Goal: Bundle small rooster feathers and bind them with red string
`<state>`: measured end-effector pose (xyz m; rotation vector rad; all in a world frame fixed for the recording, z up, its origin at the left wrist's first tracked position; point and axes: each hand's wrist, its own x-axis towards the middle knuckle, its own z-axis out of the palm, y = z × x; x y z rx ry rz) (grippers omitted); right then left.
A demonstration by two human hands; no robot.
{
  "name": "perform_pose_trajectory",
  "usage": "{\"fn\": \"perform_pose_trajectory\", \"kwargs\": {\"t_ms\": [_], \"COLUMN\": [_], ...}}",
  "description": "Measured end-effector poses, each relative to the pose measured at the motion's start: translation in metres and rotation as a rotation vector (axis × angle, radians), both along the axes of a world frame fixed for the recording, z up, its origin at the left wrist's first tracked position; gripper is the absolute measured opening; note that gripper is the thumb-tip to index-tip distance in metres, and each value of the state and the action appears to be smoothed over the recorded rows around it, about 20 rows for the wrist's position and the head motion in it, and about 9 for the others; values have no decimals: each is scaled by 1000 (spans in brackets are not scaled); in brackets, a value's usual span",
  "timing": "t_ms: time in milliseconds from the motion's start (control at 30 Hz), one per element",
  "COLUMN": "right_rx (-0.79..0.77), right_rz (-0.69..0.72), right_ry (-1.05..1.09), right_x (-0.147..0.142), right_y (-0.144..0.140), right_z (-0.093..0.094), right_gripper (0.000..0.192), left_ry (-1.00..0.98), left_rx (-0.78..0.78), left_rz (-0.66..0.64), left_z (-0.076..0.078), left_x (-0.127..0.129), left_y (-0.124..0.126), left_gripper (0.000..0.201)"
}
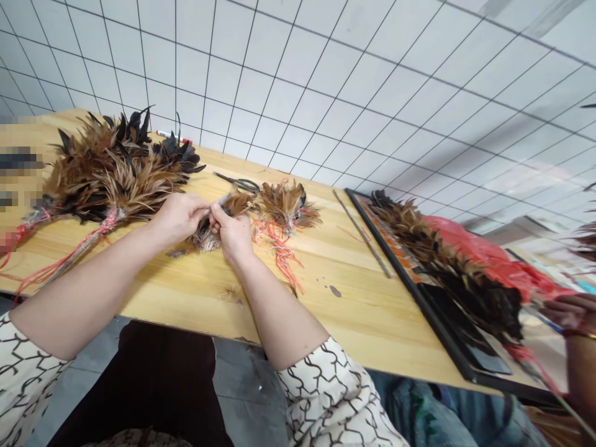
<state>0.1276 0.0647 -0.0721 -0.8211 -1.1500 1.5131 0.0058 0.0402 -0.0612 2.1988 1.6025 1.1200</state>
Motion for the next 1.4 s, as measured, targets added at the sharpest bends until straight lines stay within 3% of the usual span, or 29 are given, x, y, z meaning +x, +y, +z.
{"fn": "perform_pose_trajectory", "kwargs": {"t_ms": [100,167,400,533,600,700,833,967,1133,1267,1400], "right_rx": [-48,-57,2,46,180,516,907,1036,996,801,579], "right_rz": [12,6,-54,45,179,420,517,585,432,232,125], "right_ry": [34,50,42,-140,-313,-670,-1007,-1129,-1047,-855,-676], "right_x": [2,4,22,23,22,19,16,12,10,13,16], "right_y": [1,3,19,15,7,-5,-13,-14,-12,-10,-7], "right_z": [4,8,19,18,18,20,17,9,8,12,14], "right_gripper": [31,30,33,26,19,10,12,15,15,13,10], "left_ry": [110,76,-387,-673,-775,-869,-915,-912,-870,-852,-802], "left_rx": [-1,-27,-90,-120,-138,-165,-219,-304,-334,-305,-273], "left_rz": [59,93,235,312,332,319,285,255,161,121,112], "left_z": [3,6,18,20,21,23,25,26,23,19,17], "left_x": [-3,-5,-17,-22,-23,-21,-18,-13,-8,-8,-10], "left_y": [-1,-2,-2,0,0,0,-2,-3,-3,-2,-1], "left_gripper": [26,24,15,15,16,17,21,19,21,19,19]}}
